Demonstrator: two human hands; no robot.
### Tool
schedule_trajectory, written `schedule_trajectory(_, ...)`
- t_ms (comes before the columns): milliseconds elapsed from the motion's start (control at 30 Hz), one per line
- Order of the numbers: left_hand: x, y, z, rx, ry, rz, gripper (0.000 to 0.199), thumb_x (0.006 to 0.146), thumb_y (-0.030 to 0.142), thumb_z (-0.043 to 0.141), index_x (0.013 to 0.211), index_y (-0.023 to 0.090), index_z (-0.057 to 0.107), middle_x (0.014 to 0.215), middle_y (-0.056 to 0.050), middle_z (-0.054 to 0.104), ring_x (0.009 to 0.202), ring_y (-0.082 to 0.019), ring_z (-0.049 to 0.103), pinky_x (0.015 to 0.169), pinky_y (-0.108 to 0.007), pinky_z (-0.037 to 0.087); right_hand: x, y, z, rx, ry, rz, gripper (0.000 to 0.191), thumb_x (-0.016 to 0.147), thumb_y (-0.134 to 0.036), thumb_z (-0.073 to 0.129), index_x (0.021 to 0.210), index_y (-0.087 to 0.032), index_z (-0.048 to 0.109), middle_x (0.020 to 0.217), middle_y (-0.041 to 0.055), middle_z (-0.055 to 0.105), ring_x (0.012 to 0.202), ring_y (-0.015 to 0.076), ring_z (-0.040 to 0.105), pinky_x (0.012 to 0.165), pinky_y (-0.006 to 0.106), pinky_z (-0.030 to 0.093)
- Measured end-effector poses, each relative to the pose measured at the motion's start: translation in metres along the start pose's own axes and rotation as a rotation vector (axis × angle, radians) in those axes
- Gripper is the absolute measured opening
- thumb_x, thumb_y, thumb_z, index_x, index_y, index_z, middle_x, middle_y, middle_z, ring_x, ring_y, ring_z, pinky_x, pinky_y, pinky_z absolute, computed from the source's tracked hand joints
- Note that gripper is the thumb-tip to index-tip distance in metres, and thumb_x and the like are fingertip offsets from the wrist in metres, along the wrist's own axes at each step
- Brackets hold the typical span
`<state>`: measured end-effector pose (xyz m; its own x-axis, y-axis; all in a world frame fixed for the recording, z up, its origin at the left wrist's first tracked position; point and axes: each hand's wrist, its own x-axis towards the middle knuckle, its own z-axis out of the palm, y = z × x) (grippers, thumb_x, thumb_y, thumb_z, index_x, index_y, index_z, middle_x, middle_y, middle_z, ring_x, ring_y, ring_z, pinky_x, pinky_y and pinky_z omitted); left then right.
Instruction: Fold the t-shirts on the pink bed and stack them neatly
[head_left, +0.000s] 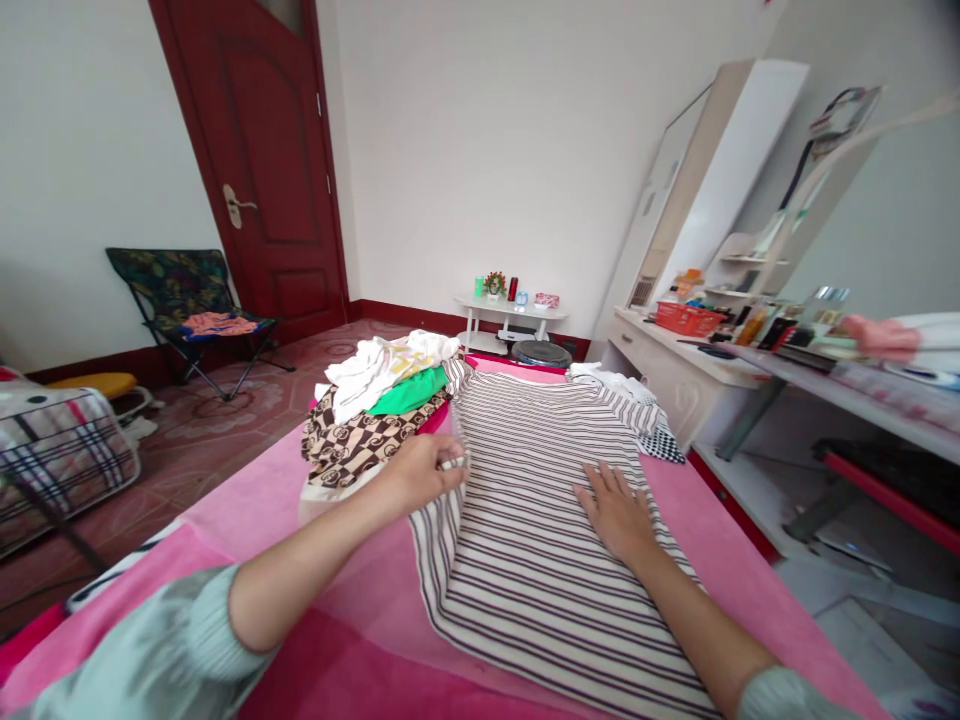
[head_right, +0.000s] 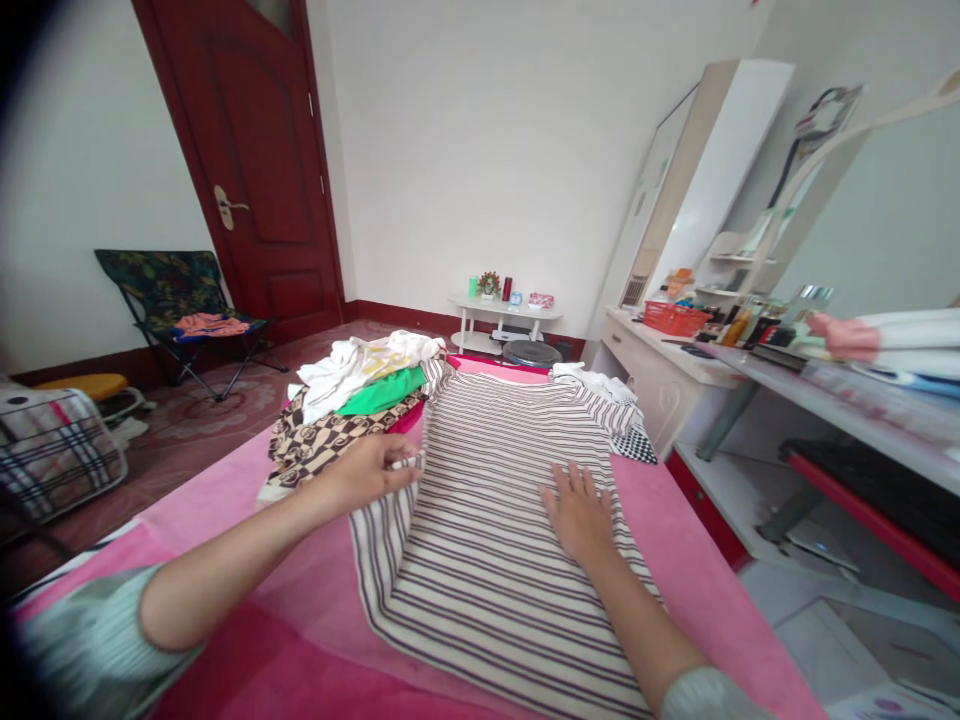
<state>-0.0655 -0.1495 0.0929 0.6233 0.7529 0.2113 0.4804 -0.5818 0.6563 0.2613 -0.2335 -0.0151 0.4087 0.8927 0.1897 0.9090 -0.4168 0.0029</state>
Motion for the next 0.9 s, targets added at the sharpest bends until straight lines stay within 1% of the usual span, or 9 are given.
schedule_trajectory(100,0.023,0.034,0.039,0.075,-0.058,0.066,0.025,0.072,0.032,0.059,0.092,0.020,0.069,0.082,-0.001,0.069,0.076,-0.017,0.061,0.067,-0.024,0.044,-0.003,-0.001,0.000,-0.005,0.022,-0.018,0.056,0.093,-0.051,0.022,0.141,-0.026,0.034,0.151,0.0041,0.027,0.138,0.0280,0.020,0.107,0.053,0.021)
schedule_trajectory(167,0.034,0.044,0.068,0.130,-0.158,0.077,0.024,0.071,0.030,0.059,0.090,0.022,0.072,0.087,-0.001,0.071,0.082,-0.019,0.062,0.070,-0.025,0.045,-0.006,-0.001,-0.002,-0.012,0.035,-0.029,0.054,0.093,-0.049,0.023,0.140,-0.025,0.037,0.150,0.0045,0.030,0.138,0.0276,0.023,0.107,0.052,0.023)
schedule_trajectory(300,0.048,0.037,0.110,0.139,-0.278,0.105,0.021,0.068,0.029,0.062,0.084,0.025,0.073,0.081,0.000,0.071,0.078,-0.018,0.063,0.067,-0.024,0.046,-0.002,0.000,-0.012,-0.041,0.078,-0.092,0.049,0.092,-0.043,0.031,0.132,-0.020,0.048,0.143,0.0098,0.041,0.131,0.0306,0.035,0.104,0.050,0.027)
schedule_trajectory(367,0.051,0.029,0.120,0.103,-0.258,0.103,0.021,0.066,0.033,0.064,0.084,0.026,0.073,0.080,0.001,0.071,0.076,-0.017,0.062,0.067,-0.024,0.046,0.012,0.000,-0.020,-0.016,0.057,-0.144,0.041,0.089,-0.039,0.038,0.118,-0.018,0.059,0.128,0.0132,0.055,0.117,0.0302,0.049,0.100,0.046,0.032)
schedule_trajectory(467,0.053,0.019,0.124,0.035,-0.234,0.075,0.023,0.066,0.039,0.065,0.084,0.027,0.073,0.078,0.003,0.069,0.072,-0.016,0.061,0.065,-0.023,0.044,0.051,-0.010,-0.033,0.194,-0.035,-0.226,0.027,0.084,-0.030,0.044,0.087,-0.019,0.068,0.095,0.0092,0.068,0.093,0.0241,0.061,0.086,0.035,0.043)
schedule_trajectory(567,0.053,0.013,0.125,-0.060,-0.233,0.076,0.023,0.067,0.039,0.065,0.086,0.028,0.073,0.076,0.004,0.068,0.068,-0.013,0.059,0.061,-0.021,0.041,0.101,-0.042,-0.041,0.489,-0.059,-0.312,0.024,0.080,-0.026,0.047,0.078,-0.019,0.070,0.083,0.0059,0.069,0.085,0.0212,0.062,0.080,0.031,0.046)
schedule_trajectory(700,0.053,0.007,0.127,-0.175,-0.235,0.073,0.024,0.068,0.037,0.065,0.087,0.027,0.074,0.075,0.004,0.068,0.065,-0.012,0.058,0.058,-0.020,0.038,0.158,-0.115,-0.040,0.622,-0.014,-0.418,0.026,0.078,-0.026,0.055,0.098,-0.019,0.070,0.105,0.0069,0.066,0.099,0.0205,0.060,0.091,0.032,0.043)
schedule_trajectory(800,0.053,0.002,0.129,-0.246,-0.239,0.079,0.024,0.066,0.035,0.065,0.087,0.026,0.074,0.075,0.004,0.068,0.065,-0.012,0.059,0.057,-0.020,0.038,0.185,-0.168,-0.034,0.581,-0.012,-0.542,0.026,0.075,-0.026,0.062,0.099,-0.022,0.071,0.133,0.0077,0.050,0.124,0.0249,0.043,0.105,0.035,0.030)
schedule_trajectory(900,0.053,-0.003,0.131,-0.322,-0.242,0.063,0.025,0.064,0.033,0.066,0.087,0.026,0.074,0.076,0.004,0.069,0.065,-0.012,0.059,0.056,-0.019,0.038,0.203,-0.200,-0.024,0.540,-0.079,-0.519,0.025,0.066,-0.025,0.071,0.091,-0.022,0.073,0.146,0.0050,0.034,0.136,0.0325,0.021,0.110,0.042,0.019)
